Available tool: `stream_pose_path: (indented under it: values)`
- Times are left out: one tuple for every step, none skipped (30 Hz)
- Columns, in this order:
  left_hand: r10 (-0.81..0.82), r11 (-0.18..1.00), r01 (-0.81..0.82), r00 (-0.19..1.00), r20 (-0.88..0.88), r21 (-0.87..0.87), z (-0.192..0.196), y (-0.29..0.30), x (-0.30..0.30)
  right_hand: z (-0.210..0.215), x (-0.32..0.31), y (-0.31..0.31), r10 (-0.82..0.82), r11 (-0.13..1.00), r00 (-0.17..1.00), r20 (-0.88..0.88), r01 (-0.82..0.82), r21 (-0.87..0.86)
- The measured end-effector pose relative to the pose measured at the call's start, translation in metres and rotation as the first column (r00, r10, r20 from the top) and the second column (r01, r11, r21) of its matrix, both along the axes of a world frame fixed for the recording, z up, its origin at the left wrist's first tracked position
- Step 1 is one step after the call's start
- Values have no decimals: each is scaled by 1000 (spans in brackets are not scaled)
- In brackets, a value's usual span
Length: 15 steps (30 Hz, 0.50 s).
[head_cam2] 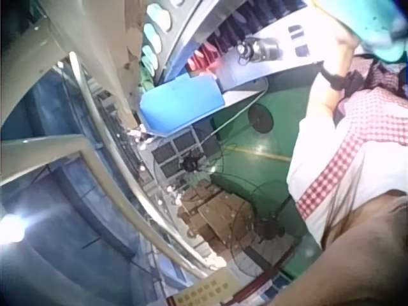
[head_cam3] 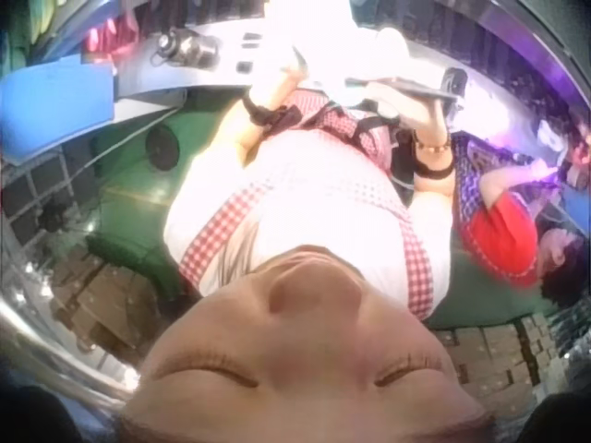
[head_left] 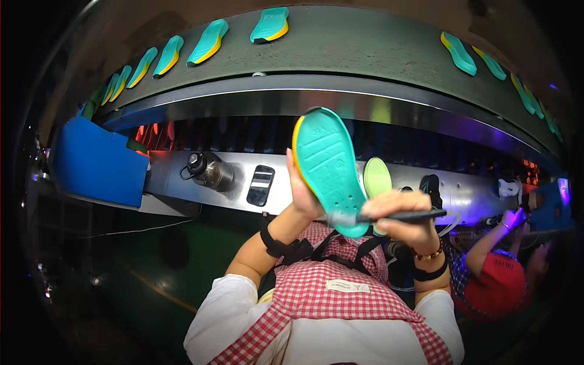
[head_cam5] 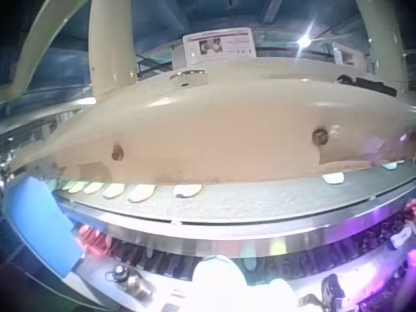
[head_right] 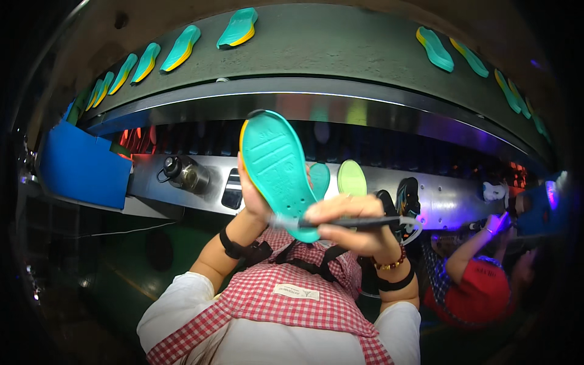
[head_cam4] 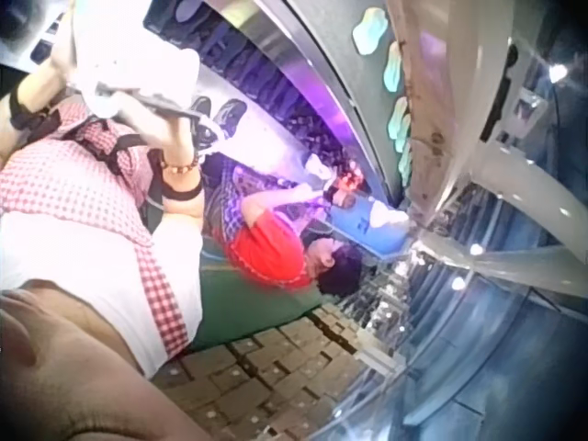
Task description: Applying glue or a coating to shoe soles using a brush on a manufacturing line.
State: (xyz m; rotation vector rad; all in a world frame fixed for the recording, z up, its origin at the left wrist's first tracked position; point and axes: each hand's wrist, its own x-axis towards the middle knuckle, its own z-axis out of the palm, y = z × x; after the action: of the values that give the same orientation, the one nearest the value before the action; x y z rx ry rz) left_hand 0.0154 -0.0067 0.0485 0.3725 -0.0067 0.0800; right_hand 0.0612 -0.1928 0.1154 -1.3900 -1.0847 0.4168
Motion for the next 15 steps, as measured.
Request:
stream_pose_path:
  values:
    - [48,997,-49,999,8,52,-2,3,4,-1,3,0,-126,992,990,-56,127,3]
    - [38,998,-38,999,13,53,1,4,6,-3,14,7,-178,984,954,241,180,12]
    - [34,999,-35,993,114,1,3,5,7,-5,11,7,-97,995,986,135,99,-2]
    - [37,998,-26,976,212,-51,6,6,8,-1,2,7,-18,999,984,176,22,-24]
    - [112,993,-107,983,146,-48,9,6,4,3,-5,7,69,997,974,215,-60,-49]
    - [134,990,-125,981,143,-69,15,11,3,4,-7,4,150,989,977,150,-145,-42]
    - [155,985,-144,978,138,-90,20,15,4,4,-6,2,149,989,983,108,-147,-23]
    - [157,985,-145,978,137,-92,25,15,4,3,-5,0,-20,1000,992,123,19,5]
    - [206,978,-202,971,120,-45,29,15,4,0,-2,0,-188,982,973,132,185,35]
    - [255,966,-257,961,105,3,31,15,3,-2,8,1,-196,979,930,310,204,9]
    - [255,966,-257,961,104,3,31,18,4,-1,5,1,-197,979,930,310,204,9]
    - [248,964,-260,950,190,44,31,21,4,1,-1,2,-82,995,952,294,93,-24]
    - [235,960,-267,932,274,85,31,24,4,4,-5,2,34,998,961,273,-20,-54]
    - [235,963,-264,921,310,55,32,25,3,6,-5,-4,106,994,980,168,-98,-55]
    - [239,962,-268,922,306,54,34,26,1,6,-1,-7,138,989,989,46,-140,40]
